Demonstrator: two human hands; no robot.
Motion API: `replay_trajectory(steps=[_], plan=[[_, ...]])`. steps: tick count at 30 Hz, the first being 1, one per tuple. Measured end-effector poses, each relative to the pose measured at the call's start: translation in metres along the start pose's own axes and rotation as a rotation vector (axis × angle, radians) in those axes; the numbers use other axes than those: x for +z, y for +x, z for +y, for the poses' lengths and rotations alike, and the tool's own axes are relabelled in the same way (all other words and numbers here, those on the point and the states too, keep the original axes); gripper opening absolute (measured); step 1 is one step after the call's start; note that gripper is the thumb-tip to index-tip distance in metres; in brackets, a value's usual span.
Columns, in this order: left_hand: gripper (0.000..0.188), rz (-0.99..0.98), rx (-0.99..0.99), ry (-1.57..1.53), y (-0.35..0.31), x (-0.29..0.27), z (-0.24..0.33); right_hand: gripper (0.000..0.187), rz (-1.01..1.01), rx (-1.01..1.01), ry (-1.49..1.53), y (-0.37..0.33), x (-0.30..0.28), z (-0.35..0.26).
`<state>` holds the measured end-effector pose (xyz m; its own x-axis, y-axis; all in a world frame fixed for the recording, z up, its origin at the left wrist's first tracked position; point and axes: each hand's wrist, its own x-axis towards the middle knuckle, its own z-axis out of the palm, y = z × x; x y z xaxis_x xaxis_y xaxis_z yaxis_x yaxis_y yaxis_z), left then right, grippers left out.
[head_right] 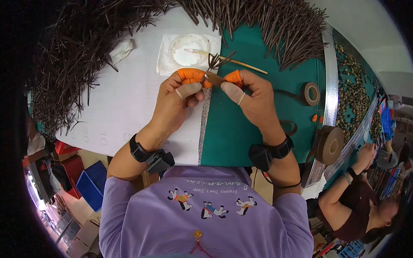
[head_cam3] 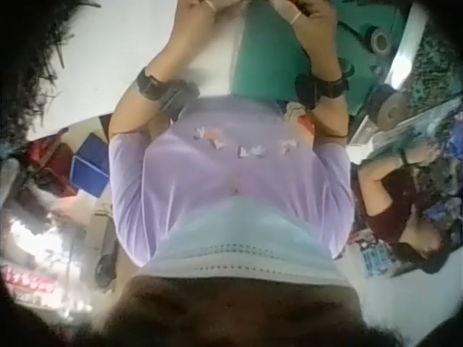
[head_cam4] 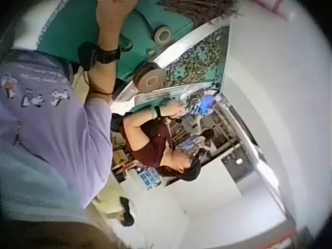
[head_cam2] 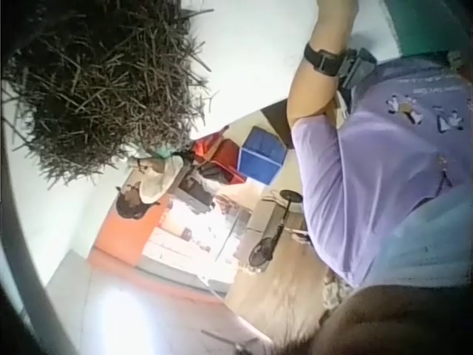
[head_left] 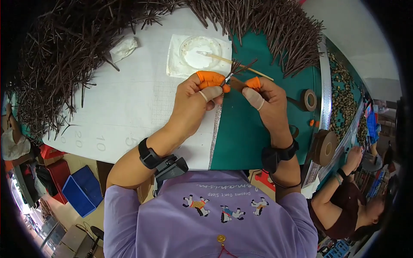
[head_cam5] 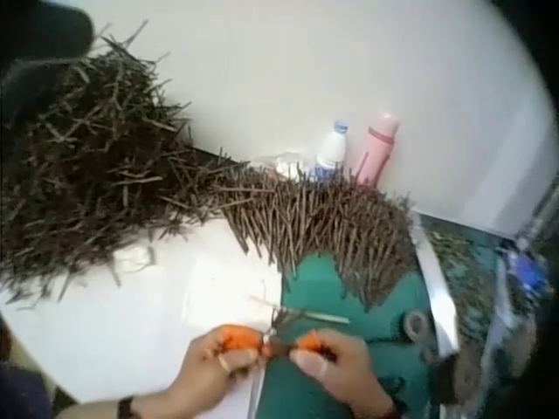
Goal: The person picks up a bundle of twigs, applies glue to the base using a stick, and wraps floral tape around them to secure the bundle before setting it aside.
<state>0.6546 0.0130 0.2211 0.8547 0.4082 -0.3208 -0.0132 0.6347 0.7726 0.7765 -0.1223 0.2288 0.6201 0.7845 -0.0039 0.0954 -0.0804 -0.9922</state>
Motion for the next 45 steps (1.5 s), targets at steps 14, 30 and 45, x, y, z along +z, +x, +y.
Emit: replay_trajectory(steps=[14, 30, 45], plan=[[0.019, 0.066, 0.110, 0.230, 0.000, 0.007, -0.005, 0.014, -0.012, 0.045, -0.019, 0.000, 0.005, -0.001], [0.013, 0.097, 0.053, 0.244, 0.000, 0.009, -0.005, 0.015, -0.037, 0.041, -0.050, -0.001, 0.004, 0.000], [0.018, -0.076, -0.006, 0.099, -0.004, 0.011, -0.002, 0.016, 0.018, -0.012, 0.138, -0.004, 0.012, -0.004]])
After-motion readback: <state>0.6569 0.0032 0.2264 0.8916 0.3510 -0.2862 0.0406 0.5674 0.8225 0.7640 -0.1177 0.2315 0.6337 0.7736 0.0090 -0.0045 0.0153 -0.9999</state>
